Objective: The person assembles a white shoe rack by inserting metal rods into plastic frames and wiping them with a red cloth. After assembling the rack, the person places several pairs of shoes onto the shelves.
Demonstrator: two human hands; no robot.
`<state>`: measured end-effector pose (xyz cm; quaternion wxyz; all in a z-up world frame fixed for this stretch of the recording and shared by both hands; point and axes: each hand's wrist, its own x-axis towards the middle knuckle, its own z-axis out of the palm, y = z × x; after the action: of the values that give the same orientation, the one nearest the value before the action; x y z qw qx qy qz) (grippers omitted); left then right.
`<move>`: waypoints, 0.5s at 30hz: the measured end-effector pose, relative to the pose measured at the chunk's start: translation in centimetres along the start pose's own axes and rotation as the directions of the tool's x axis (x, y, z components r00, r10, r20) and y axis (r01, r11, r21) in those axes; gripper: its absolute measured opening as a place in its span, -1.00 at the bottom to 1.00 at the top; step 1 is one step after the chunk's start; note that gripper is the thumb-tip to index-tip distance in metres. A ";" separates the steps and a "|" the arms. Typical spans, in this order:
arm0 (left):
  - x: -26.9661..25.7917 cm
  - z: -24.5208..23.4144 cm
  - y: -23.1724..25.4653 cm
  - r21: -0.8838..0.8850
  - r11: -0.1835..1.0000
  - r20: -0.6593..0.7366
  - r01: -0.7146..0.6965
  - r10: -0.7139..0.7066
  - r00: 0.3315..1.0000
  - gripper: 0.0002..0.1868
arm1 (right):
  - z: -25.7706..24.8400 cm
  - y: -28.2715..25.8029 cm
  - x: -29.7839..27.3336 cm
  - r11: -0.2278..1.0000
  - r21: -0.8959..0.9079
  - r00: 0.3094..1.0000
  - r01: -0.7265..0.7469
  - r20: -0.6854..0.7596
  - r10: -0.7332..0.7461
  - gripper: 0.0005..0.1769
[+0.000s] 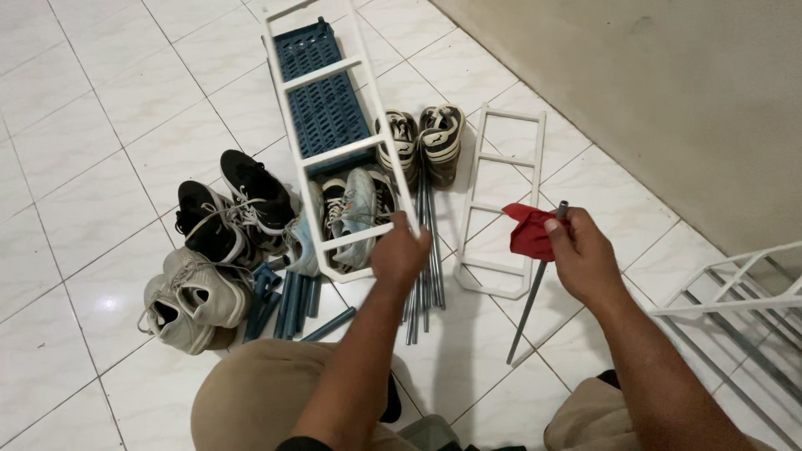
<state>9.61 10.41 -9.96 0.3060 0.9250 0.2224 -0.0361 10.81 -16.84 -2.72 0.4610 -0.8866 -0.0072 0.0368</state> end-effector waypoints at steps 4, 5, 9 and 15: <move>-4.1 2.9 3.8 0.121 0.982 0.225 -0.148 0.119 0.967 -0.47 | -2.1 0.5 -0.7 0.996 0.002 0.994 -0.092 -0.067 0.092 -0.66; -4.9 3.8 4.5 0.117 0.975 0.256 -0.188 0.154 0.955 -0.48 | -2.6 0.8 -1.0 0.997 0.020 0.994 -0.075 -0.076 0.076 -0.66; -8.0 7.9 7.3 0.058 0.948 0.362 -0.312 0.271 0.892 -0.53 | -4.8 2.5 -2.5 0.995 0.045 0.989 -0.089 -0.117 0.094 -0.64; -9.9 13.0 10.8 0.062 0.943 0.516 -0.326 0.249 0.819 -0.58 | -7.2 5.1 -4.6 0.978 -0.090 0.968 -0.189 -0.183 0.171 -0.60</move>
<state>6.28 -8.73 -12.57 0.2857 0.9265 -0.0104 -0.2448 6.59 -25.86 -2.55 0.4068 -0.9067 0.1119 0.0004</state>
